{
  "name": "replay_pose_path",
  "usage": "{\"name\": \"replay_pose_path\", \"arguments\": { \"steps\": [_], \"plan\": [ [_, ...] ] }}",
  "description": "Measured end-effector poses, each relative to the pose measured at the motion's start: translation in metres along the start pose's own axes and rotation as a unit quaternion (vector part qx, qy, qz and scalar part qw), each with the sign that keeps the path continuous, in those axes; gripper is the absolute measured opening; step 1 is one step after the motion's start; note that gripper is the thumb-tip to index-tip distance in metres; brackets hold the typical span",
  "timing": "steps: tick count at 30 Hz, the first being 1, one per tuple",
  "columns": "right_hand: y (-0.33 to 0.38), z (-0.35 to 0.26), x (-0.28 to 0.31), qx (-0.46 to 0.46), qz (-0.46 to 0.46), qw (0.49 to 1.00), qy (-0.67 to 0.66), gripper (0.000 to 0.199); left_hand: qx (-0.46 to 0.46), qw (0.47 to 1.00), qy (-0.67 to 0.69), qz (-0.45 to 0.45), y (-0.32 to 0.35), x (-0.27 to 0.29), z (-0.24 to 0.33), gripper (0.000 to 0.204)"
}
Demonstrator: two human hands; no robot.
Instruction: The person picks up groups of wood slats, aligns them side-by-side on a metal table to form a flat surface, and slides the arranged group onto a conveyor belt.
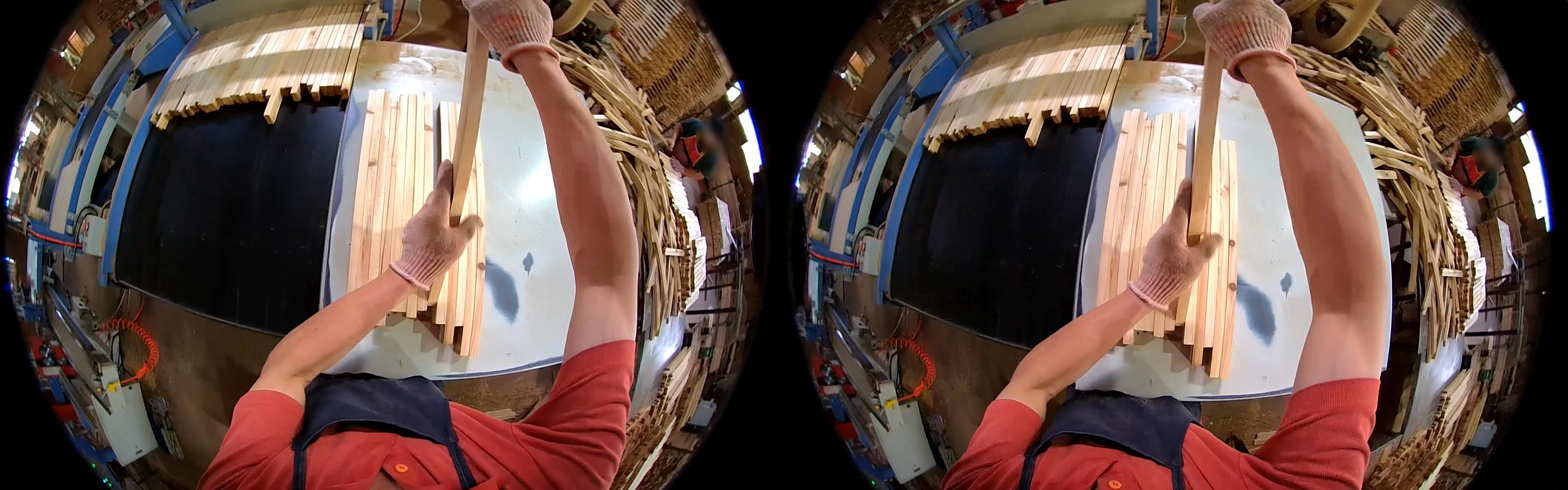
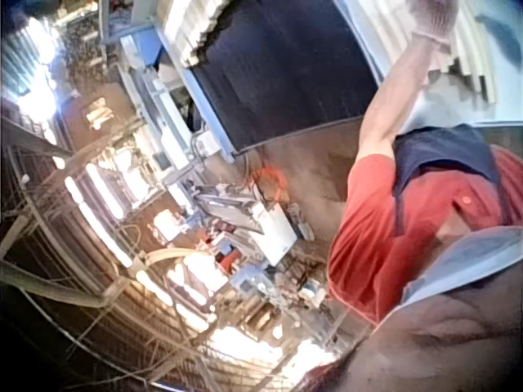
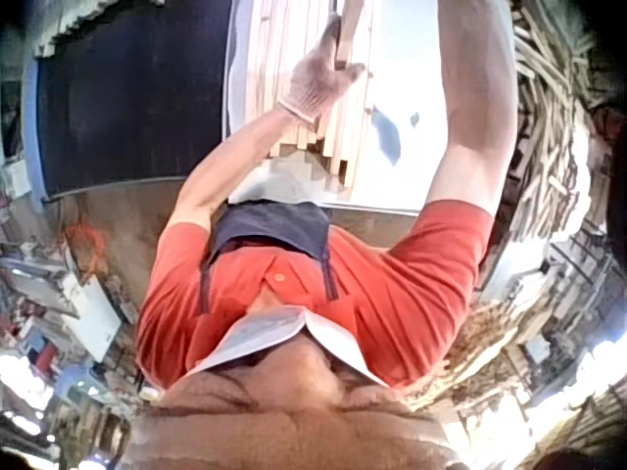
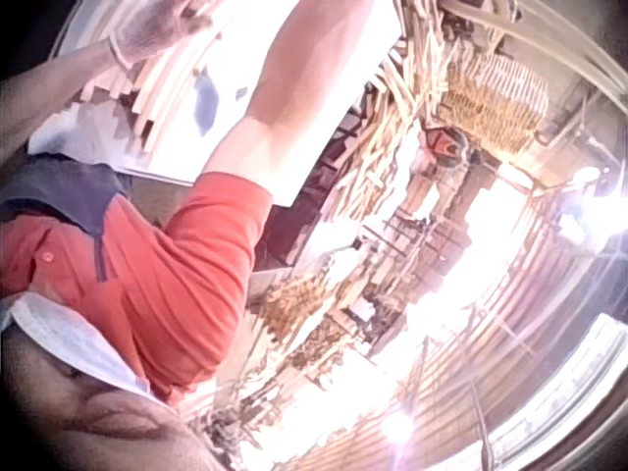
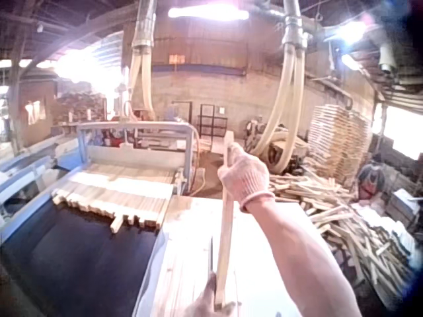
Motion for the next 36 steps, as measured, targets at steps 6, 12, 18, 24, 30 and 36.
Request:
{"name": "replay_pose_path", "arguments": {
  "steps": [6, 12, 18, 24, 30, 36],
  "plan": [
    [0.085, 0.041, 0.05, 0.003, -0.071, 0.949, -0.307, 0.066, 0.024, 0.98, 0.186, 0.062, -0.017, 0.069, 0.056, 0.073],
    [0.288, 0.156, 0.036, -0.251, -0.292, 0.915, -0.119, 0.078, 0.17, 0.984, 0.009, 0.054, 0.069, 0.163, -0.023, 0.061],
    [0.377, 0.164, 0.014, -0.39, -0.342, 0.845, -0.133, 0.072, 0.19, 0.975, -0.11, 0.032, 0.137, 0.14, -0.095, 0.059],
    [0.387, 0.177, -0.008, -0.377, -0.355, 0.844, -0.141, 0.066, 0.202, 0.945, -0.23, -0.114, 0.111, 0.134, -0.079, 0.052],
    [0.368, 0.164, -0.03, -0.281, -0.343, 0.892, -0.089, 0.056, 0.231, 0.94, -0.251, -0.028, 0.078, 0.114, -0.11, 0.059],
    [0.363, 0.159, -0.027, -0.325, -0.35, 0.876, -0.067, 0.051, 0.209, 0.939, -0.267, -0.053, 0.084, 0.095, -0.121, 0.058]
  ]
}}
Point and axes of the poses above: each hand's wrist, its own y-axis away from the middle knuckle, its own x-axis out of the back of the hand, z = x × y, the point moved 4 cm from there along -y, towards the middle knuckle, and after that the axes turned 11 degrees about -x, right-handed, at the moved point
